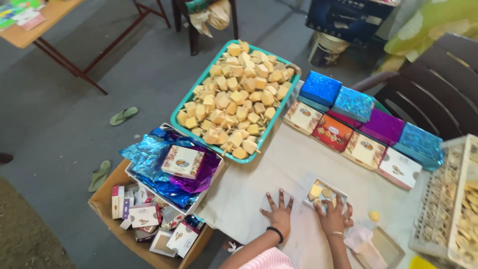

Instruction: The person wipes a small wooden disc with a cloth, then opens a small decorative box and places a wooden block and two discs inside. They close the box and wrap it in purple foil. The workspace includes trays of wooden blocks and discs, multiple boxes, and a tape dispenser.

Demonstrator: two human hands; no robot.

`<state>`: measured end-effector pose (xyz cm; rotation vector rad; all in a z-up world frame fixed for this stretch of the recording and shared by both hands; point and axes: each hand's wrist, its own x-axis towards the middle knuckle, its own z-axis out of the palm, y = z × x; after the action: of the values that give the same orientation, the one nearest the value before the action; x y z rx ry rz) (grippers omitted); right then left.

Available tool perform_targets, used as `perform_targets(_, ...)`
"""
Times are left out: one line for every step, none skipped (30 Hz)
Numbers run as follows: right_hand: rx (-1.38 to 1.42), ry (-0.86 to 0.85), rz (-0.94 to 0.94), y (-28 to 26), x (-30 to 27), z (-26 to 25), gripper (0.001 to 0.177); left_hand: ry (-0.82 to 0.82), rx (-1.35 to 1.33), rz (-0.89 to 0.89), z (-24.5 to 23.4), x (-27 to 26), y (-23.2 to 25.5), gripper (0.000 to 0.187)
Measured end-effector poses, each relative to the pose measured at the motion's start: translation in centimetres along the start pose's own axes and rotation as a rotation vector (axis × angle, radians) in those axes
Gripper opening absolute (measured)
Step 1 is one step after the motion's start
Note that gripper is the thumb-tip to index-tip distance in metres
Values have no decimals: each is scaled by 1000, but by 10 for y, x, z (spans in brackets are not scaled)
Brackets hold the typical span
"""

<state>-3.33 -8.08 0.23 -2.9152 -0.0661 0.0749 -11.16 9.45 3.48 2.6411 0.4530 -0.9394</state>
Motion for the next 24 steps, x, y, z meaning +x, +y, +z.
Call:
perform_targets(15, 6, 1, 2, 0, 0, 40, 47, 6, 2, 6, 4, 0, 83)
perform_targets(8, 4, 27, 2, 0, 1, 40, 33, 16, 22, 8, 5, 0, 83)
perform_targets(-3, 3, 21, 3, 1, 3, 38, 50, 1, 11, 11, 8, -1, 80)
perform_targets(-15, 2, 20, 5, 1, 6, 36, 64, -13, 3, 15, 11, -1, 77)
perform_targets(-23, -1, 49, 0, 1, 6, 36, 48, -1, 26, 16, 14, -4, 77)
perform_targets(-34, -6, 33, -1, 0, 3, 34, 52, 3, 12, 17, 16, -4, 77)
perform_targets(-44, -11, 17, -1, 0, 0, 33, 56, 8, -2, 19, 18, -3, 77)
perform_targets(-57, -8, 58, 2, -1, 5, 33, 39, 23, 35, 21, 18, -3, 77)
perform_targets(-26, 21, 2, 4, 0, 10, 33, 57, 1, 23, 22, 18, -3, 76)
perform_targets(0, 46, -55, 7, 0, 14, 32, 69, -25, 10, 22, 18, -3, 75)
perform_targets(-18, 44, -15, 0, -5, 1, 32, 46, -15, 45, 23, 17, -4, 75)
perform_targets(-24, -21, 1, -8, -6, -9, 28, 66, -14, 28, 24, 17, -5, 73)
perform_targets(-27, -86, 19, -16, -6, -20, 25, 86, -14, 12, 24, 17, -6, 72)
perform_targets(-41, -86, 45, -15, -8, -24, 25, 72, -11, 37, 23, 15, -5, 72)
perform_targets(5, -55, 20, -15, -10, -28, 26, 85, -1, 32, 22, 14, -5, 72)
perform_targets(51, -25, -9, -17, -11, -30, 27, 100, 8, 22, 21, 13, -7, 72)
perform_targets(39, -25, 12, -12, -10, -33, 27, 87, 11, 44, 21, 12, -6, 72)
perform_targets(129, 47, 13, -7, -10, -35, 28, 91, 32, 40, 20, 10, -6, 73)
perform_targets(218, 120, 13, -4, -11, -36, 30, 95, 53, 36, 20, 9, -7, 74)
perform_targets(206, 121, 29, 10, -7, -31, 30, 85, 54, 52, 18, 8, -5, 74)
perform_targets(211, 201, 35, 23, -4, -25, 28, 97, 65, 54, 17, 7, -4, 75)
perform_targets(219, 277, 37, 34, -2, -18, 25, 110, 75, 49, 15, 6, -6, 75)
perform_targets(211, 273, 47, 38, -1, -26, 25, 99, 76, 58, 16, 5, -4, 75)
perform_targets(194, 232, -25, 39, 1, -33, 22, 86, 92, 49, 15, 6, -4, 77)
